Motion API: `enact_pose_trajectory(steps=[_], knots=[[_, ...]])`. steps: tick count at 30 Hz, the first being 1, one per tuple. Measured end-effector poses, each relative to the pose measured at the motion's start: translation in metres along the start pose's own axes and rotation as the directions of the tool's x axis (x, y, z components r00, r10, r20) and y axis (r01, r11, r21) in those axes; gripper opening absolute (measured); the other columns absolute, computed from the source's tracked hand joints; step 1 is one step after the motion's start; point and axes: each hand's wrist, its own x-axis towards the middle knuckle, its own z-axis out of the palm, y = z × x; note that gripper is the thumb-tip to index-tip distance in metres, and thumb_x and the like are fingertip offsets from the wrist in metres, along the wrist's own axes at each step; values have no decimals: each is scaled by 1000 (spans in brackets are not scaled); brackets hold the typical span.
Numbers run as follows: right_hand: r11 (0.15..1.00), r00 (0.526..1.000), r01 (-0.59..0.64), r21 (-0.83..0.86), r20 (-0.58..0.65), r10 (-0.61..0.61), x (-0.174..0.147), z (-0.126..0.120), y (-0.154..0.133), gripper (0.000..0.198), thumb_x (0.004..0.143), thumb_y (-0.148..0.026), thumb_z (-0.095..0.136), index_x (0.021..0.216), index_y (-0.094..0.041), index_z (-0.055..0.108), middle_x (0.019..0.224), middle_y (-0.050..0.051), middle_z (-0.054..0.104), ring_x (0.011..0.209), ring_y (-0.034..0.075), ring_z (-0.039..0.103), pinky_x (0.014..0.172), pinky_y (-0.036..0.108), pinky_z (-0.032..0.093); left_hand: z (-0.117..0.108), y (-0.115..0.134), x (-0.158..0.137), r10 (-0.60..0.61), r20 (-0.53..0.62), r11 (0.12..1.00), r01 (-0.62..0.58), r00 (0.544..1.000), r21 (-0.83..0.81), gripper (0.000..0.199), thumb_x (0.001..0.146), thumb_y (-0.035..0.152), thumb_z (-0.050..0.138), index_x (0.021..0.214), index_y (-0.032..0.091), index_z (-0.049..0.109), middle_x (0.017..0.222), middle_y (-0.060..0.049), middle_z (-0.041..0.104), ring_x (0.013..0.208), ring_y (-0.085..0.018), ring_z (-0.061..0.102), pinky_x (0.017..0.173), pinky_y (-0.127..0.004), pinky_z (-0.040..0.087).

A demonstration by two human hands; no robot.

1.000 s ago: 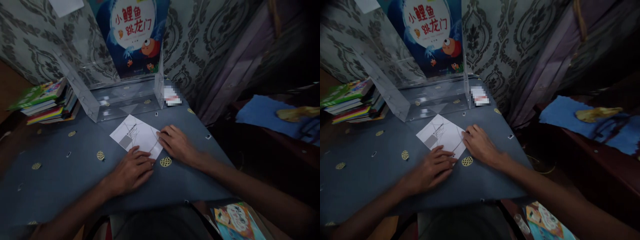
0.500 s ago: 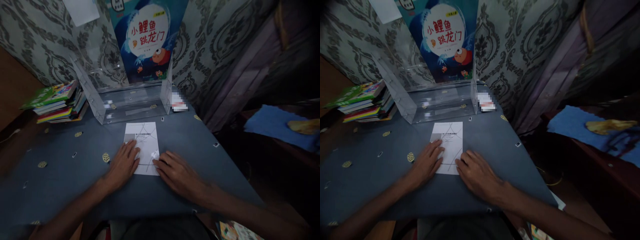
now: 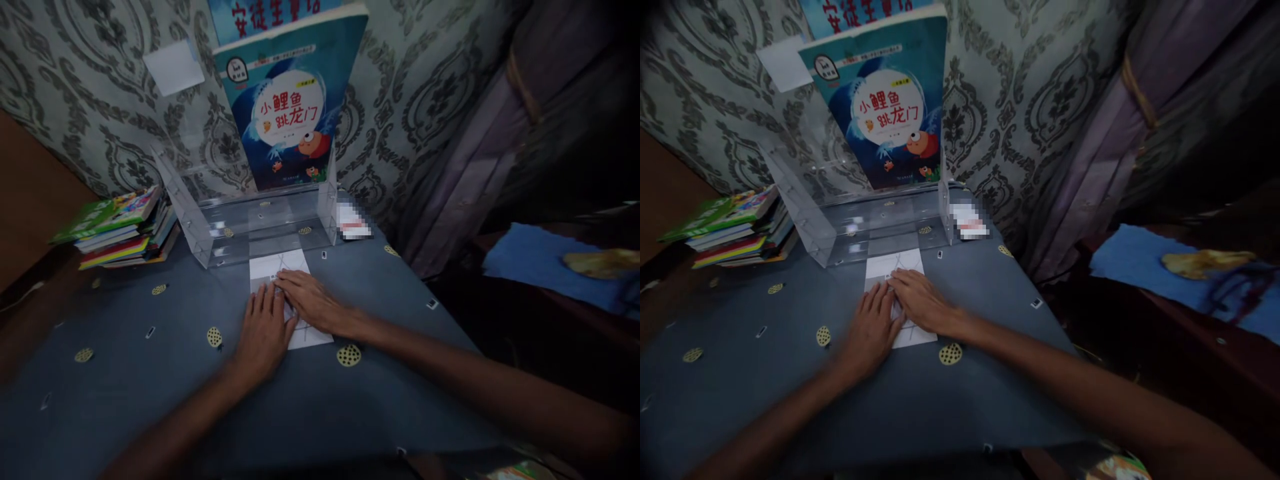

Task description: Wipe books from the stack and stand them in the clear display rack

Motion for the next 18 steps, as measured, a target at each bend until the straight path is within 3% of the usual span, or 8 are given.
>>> enact_pose_trajectory(steps=[6,11,18], knots=[[993,987,-91,-72,127,100,18,-1,19,41,100,-18,40,137,-11,57,147,19,54,143,26,44,117,50,38,3,5,1,-3,-11,1000,4,1000,31,51,102,45,38,136,9,50,145,-25,53,140,-41,45,111,-62,40],[960,965,-227,-163,93,244,12,-13,37,42,102,-26,40,139,-14,56,148,18,53,141,29,46,116,56,37,0,3,0,-4,-24,1000,4,1000,21,49,102,45,38,136,13,51,146,-22,53,140,-39,45,111,-61,40],[948,960,-237,-214,96,262,3,-15,42,44,101,-28,40,140,-12,55,149,17,52,143,28,44,117,54,35,-9,-21,11,27,80,998,-22,996,-67,47,103,41,38,139,12,48,150,-22,49,143,-34,42,112,-55,40]])
